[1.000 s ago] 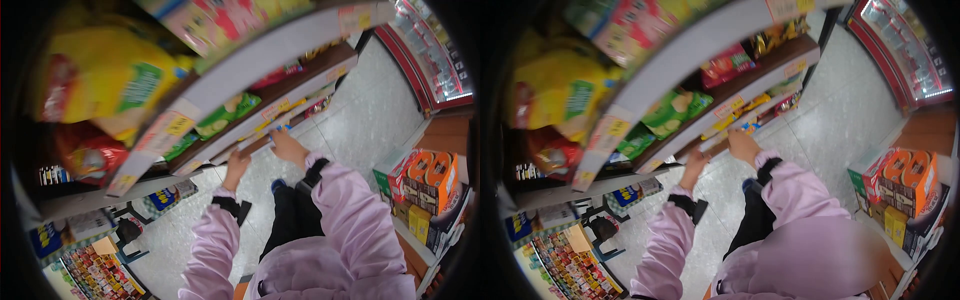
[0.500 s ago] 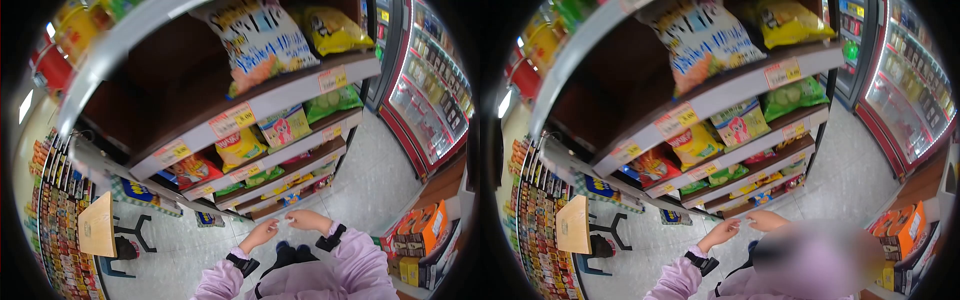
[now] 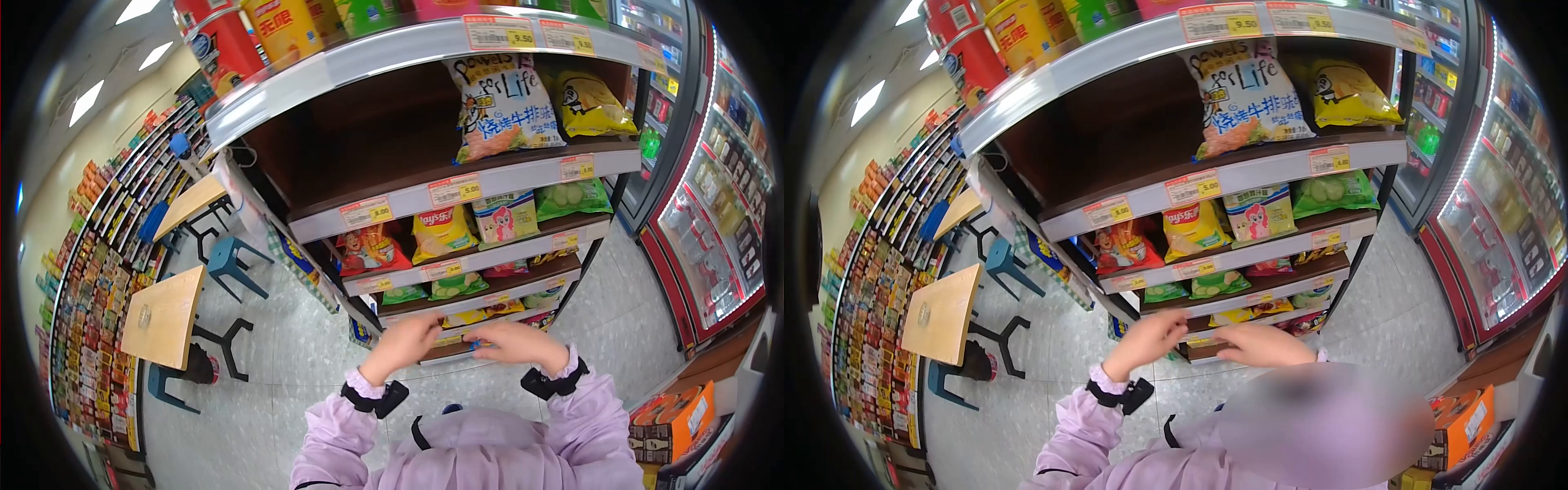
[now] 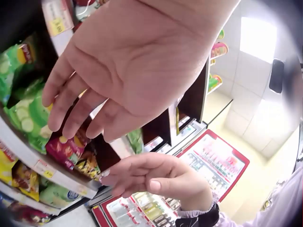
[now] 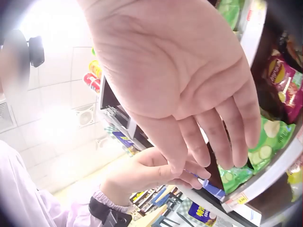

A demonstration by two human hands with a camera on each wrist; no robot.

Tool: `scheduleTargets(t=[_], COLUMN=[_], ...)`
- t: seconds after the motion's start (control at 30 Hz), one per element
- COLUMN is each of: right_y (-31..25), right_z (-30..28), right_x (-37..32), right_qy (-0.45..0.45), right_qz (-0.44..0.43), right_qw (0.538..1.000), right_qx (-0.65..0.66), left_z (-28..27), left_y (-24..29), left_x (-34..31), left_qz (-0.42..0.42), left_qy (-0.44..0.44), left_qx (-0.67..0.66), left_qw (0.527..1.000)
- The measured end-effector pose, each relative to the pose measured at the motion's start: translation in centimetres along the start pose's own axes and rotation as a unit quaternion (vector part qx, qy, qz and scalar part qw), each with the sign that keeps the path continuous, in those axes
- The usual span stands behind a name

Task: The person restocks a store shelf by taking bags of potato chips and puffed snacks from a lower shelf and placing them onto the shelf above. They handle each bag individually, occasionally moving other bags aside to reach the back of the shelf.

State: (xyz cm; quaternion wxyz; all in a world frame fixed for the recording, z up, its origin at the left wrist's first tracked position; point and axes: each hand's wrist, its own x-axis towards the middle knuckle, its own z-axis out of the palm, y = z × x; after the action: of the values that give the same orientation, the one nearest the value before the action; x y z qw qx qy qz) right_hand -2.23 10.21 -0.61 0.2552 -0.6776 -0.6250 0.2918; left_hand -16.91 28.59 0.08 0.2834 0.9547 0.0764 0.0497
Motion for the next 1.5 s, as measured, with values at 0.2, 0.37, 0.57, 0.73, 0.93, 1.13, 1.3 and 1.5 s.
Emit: scheduleTargets(t=[0.2,0.37,0.57,0.73,0.93,1.13,1.3,1.5], right_y=[-2.3,-2.1,-0.9,0.2,-0.6,-2.4,-3.1,-4.8], right_z=[-1.8,-1.4,-0.1,0.6,0.3,-1.4,-1.9,-2.5], right_x=[7.5,16.3,23.0,24.6,24.3,22.6,19.3,13.5], right_qy=[0.126,0.261,0.357,0.357,0.378,0.374,0.336,0.259], right_qz=[-0.102,-0.127,-0.028,-0.03,-0.037,-0.053,-0.041,0.016], right_qw=[0.984,0.956,0.933,0.933,0.925,0.925,0.94,0.961], right_qx=[0.079,0.047,0.026,0.044,-0.009,-0.036,0.038,0.092], left_z=[-3.8,-5.3,-4.6,-4.3,-4.6,-5.2,-5.1,-4.0], left_y=[-3.4,-6.6,-11.0,-12.3,-11.7,-10.1,-8.4,-5.4], left_x=[1.3,3.8,6.4,6.9,6.7,5.9,3.4,-0.6], left_qz=[-0.013,-0.037,-0.067,-0.088,-0.075,-0.081,-0.077,-0.105], left_qy=[0.253,0.404,0.459,0.432,0.414,0.42,0.365,0.285], left_qx=[0.062,0.036,0.009,-0.022,-0.064,-0.124,-0.11,-0.298], left_qw=[0.965,0.913,0.886,0.897,0.905,0.895,0.921,0.905])
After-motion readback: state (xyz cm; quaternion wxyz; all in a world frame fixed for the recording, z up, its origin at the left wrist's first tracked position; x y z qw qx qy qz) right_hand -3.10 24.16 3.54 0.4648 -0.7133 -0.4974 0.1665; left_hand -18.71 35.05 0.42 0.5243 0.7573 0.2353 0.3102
